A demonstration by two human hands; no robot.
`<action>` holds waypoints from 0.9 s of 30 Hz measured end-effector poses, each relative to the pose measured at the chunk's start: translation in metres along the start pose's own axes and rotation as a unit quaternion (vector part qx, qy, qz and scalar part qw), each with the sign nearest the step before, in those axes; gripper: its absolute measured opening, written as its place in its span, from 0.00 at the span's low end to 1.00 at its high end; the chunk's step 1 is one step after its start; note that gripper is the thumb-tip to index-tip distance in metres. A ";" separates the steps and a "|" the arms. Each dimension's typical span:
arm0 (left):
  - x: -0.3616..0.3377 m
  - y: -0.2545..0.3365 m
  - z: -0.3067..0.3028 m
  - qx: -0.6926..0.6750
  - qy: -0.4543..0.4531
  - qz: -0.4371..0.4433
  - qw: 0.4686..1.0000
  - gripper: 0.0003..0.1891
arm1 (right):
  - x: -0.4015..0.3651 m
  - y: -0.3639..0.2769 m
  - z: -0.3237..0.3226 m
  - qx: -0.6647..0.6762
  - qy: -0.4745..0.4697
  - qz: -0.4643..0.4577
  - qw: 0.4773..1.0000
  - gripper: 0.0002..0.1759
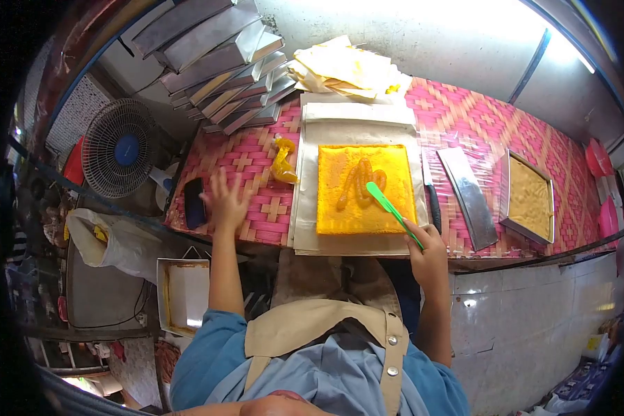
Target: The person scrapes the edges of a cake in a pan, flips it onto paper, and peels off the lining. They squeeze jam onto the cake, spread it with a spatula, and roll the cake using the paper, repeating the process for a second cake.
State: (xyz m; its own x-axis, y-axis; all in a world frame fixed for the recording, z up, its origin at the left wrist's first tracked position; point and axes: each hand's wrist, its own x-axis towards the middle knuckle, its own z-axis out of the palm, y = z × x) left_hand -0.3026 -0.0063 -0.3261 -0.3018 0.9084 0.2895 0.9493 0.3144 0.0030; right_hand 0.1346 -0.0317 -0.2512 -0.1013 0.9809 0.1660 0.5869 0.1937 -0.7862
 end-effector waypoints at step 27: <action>-0.060 0.131 -0.051 0.025 0.097 0.401 0.910 0.25 | 0.003 0.003 0.004 0.005 -0.025 -0.042 0.999 0.18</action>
State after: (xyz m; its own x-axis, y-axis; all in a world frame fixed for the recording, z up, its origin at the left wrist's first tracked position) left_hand -0.1553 -0.0335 -0.2945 0.5130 0.7866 0.3436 0.8506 -0.4120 -0.3267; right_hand 0.1328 -0.0280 -0.2560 -0.1899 0.9607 0.2022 0.5667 0.2755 -0.7765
